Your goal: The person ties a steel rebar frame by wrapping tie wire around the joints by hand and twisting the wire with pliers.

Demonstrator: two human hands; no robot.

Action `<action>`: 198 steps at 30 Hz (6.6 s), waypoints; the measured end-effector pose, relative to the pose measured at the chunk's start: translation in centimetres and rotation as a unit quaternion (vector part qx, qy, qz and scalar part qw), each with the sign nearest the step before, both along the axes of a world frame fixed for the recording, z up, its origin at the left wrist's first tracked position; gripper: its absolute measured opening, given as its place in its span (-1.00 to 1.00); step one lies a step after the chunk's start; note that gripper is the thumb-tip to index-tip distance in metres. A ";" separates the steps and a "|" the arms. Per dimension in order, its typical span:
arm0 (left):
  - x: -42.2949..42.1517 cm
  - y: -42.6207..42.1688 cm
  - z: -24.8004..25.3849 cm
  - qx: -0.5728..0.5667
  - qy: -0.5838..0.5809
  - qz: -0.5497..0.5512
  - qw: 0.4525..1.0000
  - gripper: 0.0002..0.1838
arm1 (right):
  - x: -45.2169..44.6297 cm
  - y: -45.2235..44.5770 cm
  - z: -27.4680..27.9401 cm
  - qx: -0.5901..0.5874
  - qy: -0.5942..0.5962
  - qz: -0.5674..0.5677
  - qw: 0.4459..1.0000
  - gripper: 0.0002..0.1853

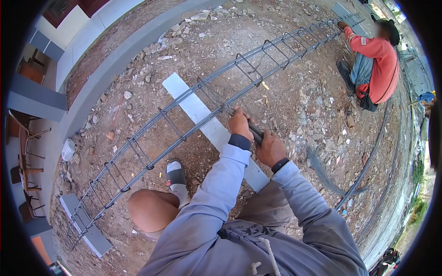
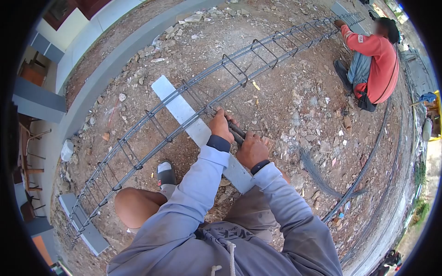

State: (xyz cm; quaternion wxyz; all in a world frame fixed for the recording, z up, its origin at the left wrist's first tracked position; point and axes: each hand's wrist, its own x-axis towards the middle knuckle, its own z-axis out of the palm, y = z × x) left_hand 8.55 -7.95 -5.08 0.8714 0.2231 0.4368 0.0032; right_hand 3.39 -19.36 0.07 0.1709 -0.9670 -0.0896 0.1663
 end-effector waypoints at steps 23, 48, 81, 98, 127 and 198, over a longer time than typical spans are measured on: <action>-1.6 1.5 -0.3 -0.071 -0.107 -0.049 0.991 -0.65 | 0.5 -1.3 3.1 -0.049 -0.056 0.065 0.995 -0.17; -0.3 0.1 -0.7 -0.056 -0.097 0.011 0.994 -0.63 | 6.8 -2.2 -0.9 -0.090 0.049 0.145 0.984 -0.73; -3.5 3.4 -0.9 0.051 -0.120 -0.134 0.982 -0.61 | 1.7 -2.4 -1.5 0.341 0.458 -0.092 0.816 -0.55; -0.7 2.1 -2.7 0.126 0.030 -0.069 0.989 -0.70 | -2.4 0.3 -1.8 0.032 0.037 -0.025 0.998 -0.53; -13.9 7.1 -0.5 0.566 0.040 -0.072 0.820 -0.77 | -6.8 2.0 -0.6 0.422 0.474 -0.057 0.771 -0.67; 0.5 8.7 0.2 0.849 -0.169 -0.279 0.415 -0.73 | -5.1 -6.8 9.8 0.307 -0.042 -0.384 0.870 -0.81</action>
